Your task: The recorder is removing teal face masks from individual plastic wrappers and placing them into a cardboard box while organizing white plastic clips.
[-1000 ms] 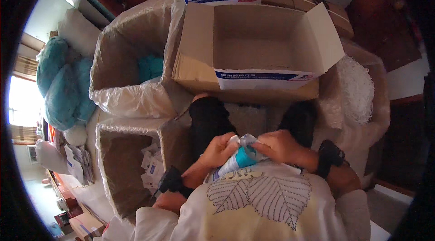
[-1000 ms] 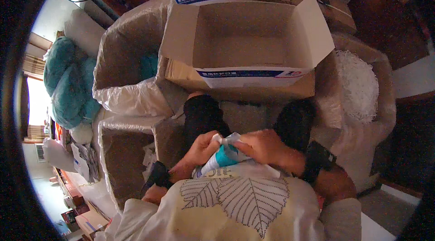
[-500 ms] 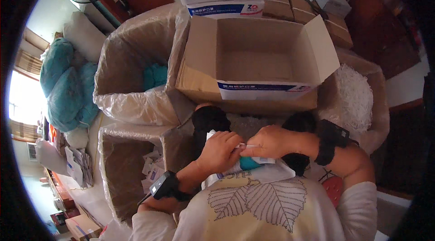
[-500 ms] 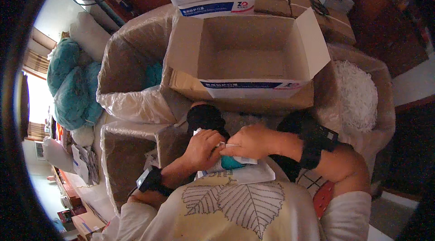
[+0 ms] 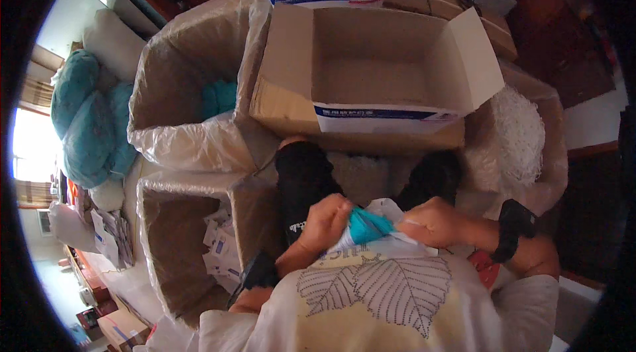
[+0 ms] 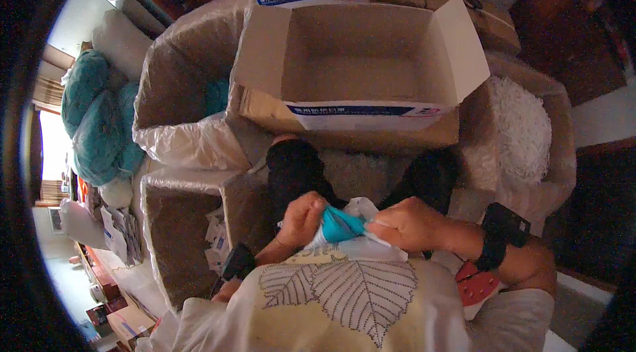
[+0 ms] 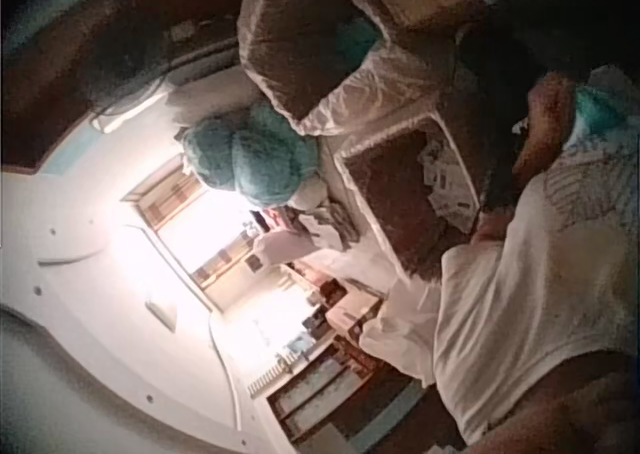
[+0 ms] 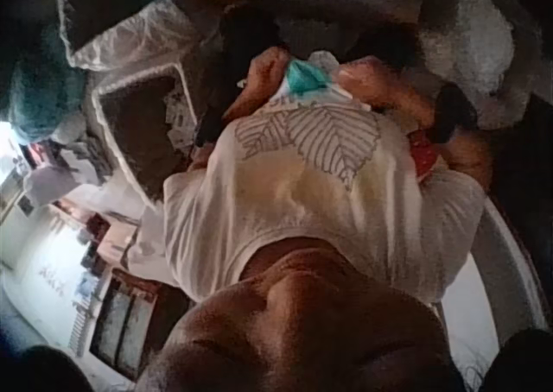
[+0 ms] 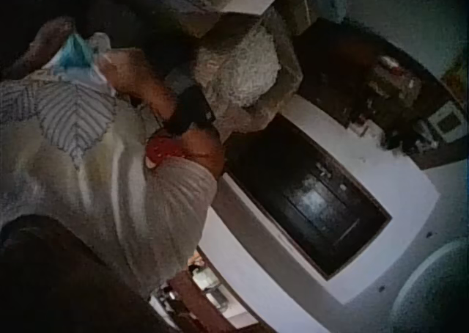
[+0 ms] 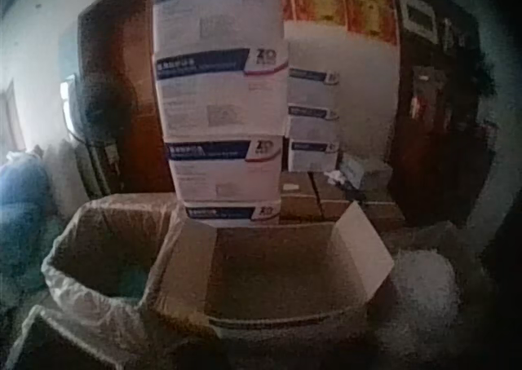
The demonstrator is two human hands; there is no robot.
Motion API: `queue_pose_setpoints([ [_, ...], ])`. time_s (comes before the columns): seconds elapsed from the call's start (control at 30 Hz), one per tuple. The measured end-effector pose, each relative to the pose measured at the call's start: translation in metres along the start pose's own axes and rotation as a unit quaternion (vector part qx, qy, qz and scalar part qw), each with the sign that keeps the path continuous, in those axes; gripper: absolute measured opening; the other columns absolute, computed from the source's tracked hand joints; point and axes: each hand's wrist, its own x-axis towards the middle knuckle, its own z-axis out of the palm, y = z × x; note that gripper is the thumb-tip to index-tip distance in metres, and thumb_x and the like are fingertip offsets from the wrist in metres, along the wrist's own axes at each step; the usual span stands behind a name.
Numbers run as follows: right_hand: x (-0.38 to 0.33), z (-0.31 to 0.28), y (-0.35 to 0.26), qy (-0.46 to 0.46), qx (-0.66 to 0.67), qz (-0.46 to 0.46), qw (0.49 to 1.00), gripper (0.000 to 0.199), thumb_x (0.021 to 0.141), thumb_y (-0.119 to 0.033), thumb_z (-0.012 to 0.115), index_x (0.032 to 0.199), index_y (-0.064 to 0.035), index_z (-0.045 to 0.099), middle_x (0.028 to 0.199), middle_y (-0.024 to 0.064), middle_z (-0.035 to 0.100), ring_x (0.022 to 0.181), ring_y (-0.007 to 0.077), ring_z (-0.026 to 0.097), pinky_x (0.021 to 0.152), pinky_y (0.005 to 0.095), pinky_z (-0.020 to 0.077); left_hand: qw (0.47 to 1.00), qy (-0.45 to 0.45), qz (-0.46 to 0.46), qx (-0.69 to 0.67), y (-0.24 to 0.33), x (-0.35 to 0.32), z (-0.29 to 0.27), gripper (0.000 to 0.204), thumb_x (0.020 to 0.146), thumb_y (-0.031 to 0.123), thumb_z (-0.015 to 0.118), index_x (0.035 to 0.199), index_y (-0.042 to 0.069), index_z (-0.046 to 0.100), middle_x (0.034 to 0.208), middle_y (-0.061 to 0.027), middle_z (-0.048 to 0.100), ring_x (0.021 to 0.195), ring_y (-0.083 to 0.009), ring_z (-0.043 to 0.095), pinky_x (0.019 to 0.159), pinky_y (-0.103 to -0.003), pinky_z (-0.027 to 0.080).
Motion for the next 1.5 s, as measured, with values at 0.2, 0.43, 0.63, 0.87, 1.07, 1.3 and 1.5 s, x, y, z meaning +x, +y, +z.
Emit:
queue_pose_setpoints([
  [0.2,-0.031,-0.014,0.005,0.064,-0.047,-0.015,0.997,0.028,0.08,-0.021,0.056,0.059,-0.004,0.05,0.056,0.0147,0.047,0.053,0.0324,0.051,0.047,0.0376,0.0391,0.988,0.127,-0.081,-0.038,-0.007,-0.001,-0.01,0.025,0.091,0.017,0.041,0.075,0.001,0.051,0.062,-0.0043,0.046,0.059,-0.01,0.042,0.055,-0.025,0.038],
  [0.43,-0.024,-0.037,0.021,0.088,-0.044,0.06,0.993,0.026,0.075,-0.029,0.064,0.074,-0.0036,0.056,0.071,0.0111,0.054,0.066,0.0298,0.054,0.056,0.0356,0.0427,0.978,0.142,0.125,0.089,0.014,0.03,-0.04,0.013,0.085,0.009,0.044,0.077,0.003,0.053,0.069,-0.0063,0.053,0.061,-0.0181,0.049,0.057,-0.029,0.038],
  [0.63,0.019,-0.07,-0.041,0.2,-0.071,-0.031,0.977,0.035,0.072,-0.032,0.065,0.092,-0.0043,0.055,0.094,0.0089,0.057,0.087,0.0266,0.054,0.07,0.0339,0.0442,0.915,0.087,0.309,0.244,0.044,0.043,-0.058,0.011,0.069,0.005,0.056,0.08,0.007,0.058,0.073,-0.0057,0.056,0.064,-0.0238,0.052,0.059,-0.033,0.04],
  [0.87,0.064,-0.016,-0.033,0.157,-0.164,-0.133,0.965,0.027,0.078,-0.028,0.057,0.091,-0.0049,0.058,0.087,0.0093,0.058,0.081,0.0272,0.055,0.069,0.0358,0.0436,0.924,0.074,0.287,0.243,0.055,0.041,-0.055,0.013,0.071,0.004,0.056,0.083,0.006,0.06,0.077,-0.007,0.059,0.067,-0.0229,0.055,0.062,-0.033,0.042],
  [1.07,0.071,-0.011,-0.017,0.27,-0.064,-0.103,0.955,0.017,0.08,-0.015,0.055,0.091,-0.002,0.058,0.084,0.0107,0.058,0.082,0.0259,0.055,0.073,0.0353,0.0427,0.984,0.146,0.061,0.083,0.043,0.032,-0.033,0.014,0.084,0.007,0.048,0.087,0.0,0.06,0.082,-0.0136,0.063,0.072,-0.027,0.061,0.068,-0.03,0.047],
  [1.3,0.028,-0.069,-0.004,0.326,0.51,-0.044,0.795,0.025,0.089,-0.025,0.047,0.096,-0.0019,0.053,0.092,0.0069,0.057,0.086,0.017,0.056,0.079,0.0327,0.0443,0.97,0.208,-0.024,0.126,0.011,0.023,-0.056,0.024,0.09,0.014,0.041,0.088,-0.002,0.06,0.082,-0.0109,0.063,0.074,-0.0132,0.057,0.068,-0.026,0.044],
  [1.5,0.08,-0.024,-0.044,0.049,0.015,0.06,0.997,0.027,0.087,-0.03,0.047,0.095,-0.0055,0.055,0.085,0.013,0.06,0.079,0.0268,0.058,0.071,0.0354,0.0439,0.963,0.217,0.066,0.147,0.04,0.029,-0.056,0.013,0.085,0.011,0.049,0.086,0.003,0.06,0.078,-0.0134,0.061,0.071,-0.0275,0.061,0.064,-0.031,0.047],
])
